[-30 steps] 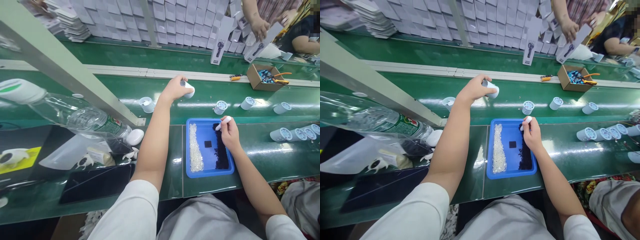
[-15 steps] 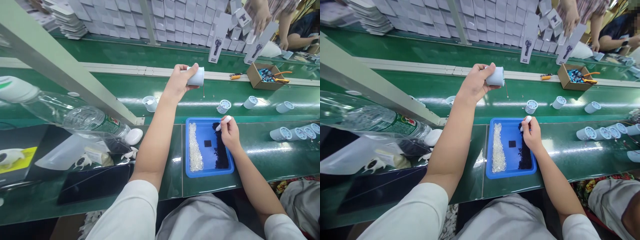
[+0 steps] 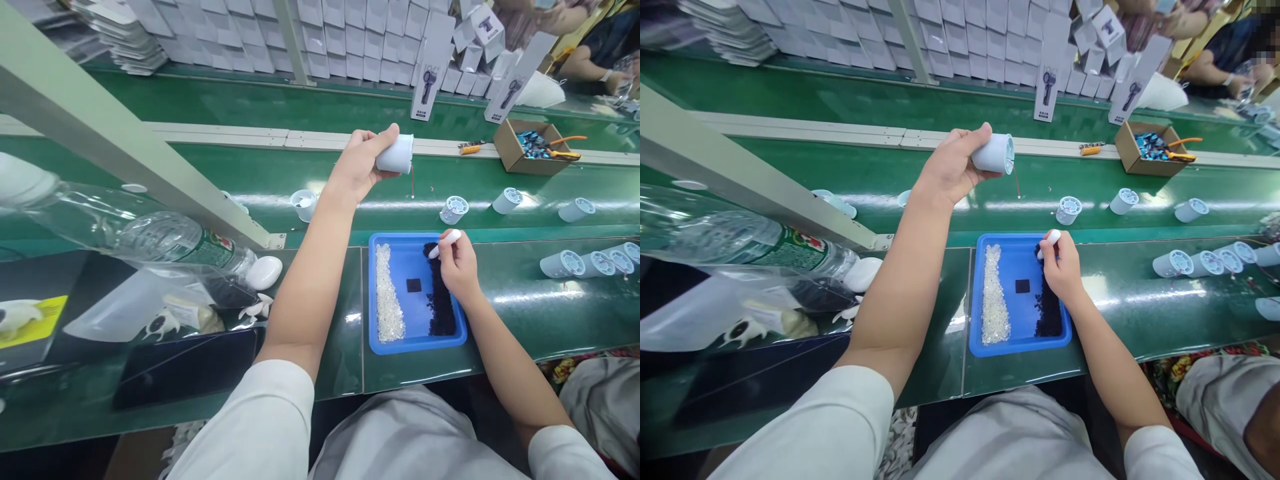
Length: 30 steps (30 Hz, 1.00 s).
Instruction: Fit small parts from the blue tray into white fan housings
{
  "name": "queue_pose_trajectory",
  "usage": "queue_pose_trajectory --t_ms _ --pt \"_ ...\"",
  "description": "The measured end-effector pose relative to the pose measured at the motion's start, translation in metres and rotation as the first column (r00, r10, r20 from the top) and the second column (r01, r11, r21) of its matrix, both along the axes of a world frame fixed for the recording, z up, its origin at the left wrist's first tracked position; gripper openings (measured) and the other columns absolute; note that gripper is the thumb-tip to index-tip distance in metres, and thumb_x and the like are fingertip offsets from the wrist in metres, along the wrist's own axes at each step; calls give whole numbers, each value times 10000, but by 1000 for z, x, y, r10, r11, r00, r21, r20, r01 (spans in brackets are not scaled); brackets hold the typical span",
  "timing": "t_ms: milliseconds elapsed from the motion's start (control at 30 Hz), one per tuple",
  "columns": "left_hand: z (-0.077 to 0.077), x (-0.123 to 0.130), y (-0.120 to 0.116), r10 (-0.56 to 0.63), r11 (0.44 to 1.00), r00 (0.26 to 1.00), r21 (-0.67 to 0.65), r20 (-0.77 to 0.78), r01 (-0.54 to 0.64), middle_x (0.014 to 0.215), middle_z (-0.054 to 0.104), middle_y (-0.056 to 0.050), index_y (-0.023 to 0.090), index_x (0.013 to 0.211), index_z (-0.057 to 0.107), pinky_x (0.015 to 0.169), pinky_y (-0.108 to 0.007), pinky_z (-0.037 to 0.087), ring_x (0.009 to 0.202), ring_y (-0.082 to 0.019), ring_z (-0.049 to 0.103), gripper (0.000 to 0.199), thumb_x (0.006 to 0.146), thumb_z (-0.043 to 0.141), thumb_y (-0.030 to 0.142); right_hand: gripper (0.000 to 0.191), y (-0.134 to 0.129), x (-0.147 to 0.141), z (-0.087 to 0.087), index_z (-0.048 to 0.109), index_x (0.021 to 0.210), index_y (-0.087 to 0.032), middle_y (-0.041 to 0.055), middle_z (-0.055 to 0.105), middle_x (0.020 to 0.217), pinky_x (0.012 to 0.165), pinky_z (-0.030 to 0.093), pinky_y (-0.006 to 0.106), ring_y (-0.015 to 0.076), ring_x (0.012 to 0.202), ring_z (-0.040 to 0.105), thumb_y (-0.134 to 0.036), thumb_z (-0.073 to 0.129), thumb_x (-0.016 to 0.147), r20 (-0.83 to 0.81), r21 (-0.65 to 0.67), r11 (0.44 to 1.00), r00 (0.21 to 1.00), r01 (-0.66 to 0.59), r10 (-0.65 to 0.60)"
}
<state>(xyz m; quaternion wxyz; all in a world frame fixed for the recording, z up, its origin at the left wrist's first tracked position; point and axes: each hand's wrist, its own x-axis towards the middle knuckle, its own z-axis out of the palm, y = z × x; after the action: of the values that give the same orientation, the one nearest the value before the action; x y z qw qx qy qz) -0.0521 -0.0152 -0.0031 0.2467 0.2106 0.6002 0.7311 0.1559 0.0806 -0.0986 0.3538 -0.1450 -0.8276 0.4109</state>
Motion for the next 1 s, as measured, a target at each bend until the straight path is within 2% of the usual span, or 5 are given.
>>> queue_pose_trajectory --t_ms 200,633,800,933,1000 --pt "-4 -5 6 -35 999 999 -23 -23 35 1061 642 -57 184 1022 571 841 -313 582 1111 -201 642 288 907 533 445 306 -1 0 1 513 842 -225 -23 536 681 570 410 273 119 586 501 -498 455 967 2 18 1000 1000 20 -20" --pt "-9 -7 13 -57 998 998 -32 -25 56 1061 632 -43 170 1074 580 837 -328 577 1119 -201 642 284 933 472 393 272 -1 -2 1 495 856 -231 -28 541 683 581 415 276 117 577 495 -473 452 973 1 -9 999 999 43 -43" --pt "-5 -1 11 -91 996 996 -10 13 91 1024 643 -41 163 1011 581 848 -313 584 1084 -185 650 244 921 509 379 239 -4 0 7 495 837 -231 -34 546 642 568 434 277 118 542 510 -439 495 956 67 -16 991 989 -130 131" --pt "-6 2 11 -105 992 994 -61 20 106 961 657 -44 167 958 590 846 -330 593 1040 -193 660 247 903 534 401 270 -9 6 13 511 856 -232 -18 552 693 580 455 289 123 563 536 -475 460 963 -21 3 994 994 -105 105" --pt "-8 3 12 -120 988 993 -100 10 120 931 661 -47 166 923 595 841 -354 597 1019 -206 662 234 892 545 393 288 -11 8 15 526 859 -232 -13 559 709 577 461 291 122 564 534 -494 461 959 6 -2 985 985 -174 174"
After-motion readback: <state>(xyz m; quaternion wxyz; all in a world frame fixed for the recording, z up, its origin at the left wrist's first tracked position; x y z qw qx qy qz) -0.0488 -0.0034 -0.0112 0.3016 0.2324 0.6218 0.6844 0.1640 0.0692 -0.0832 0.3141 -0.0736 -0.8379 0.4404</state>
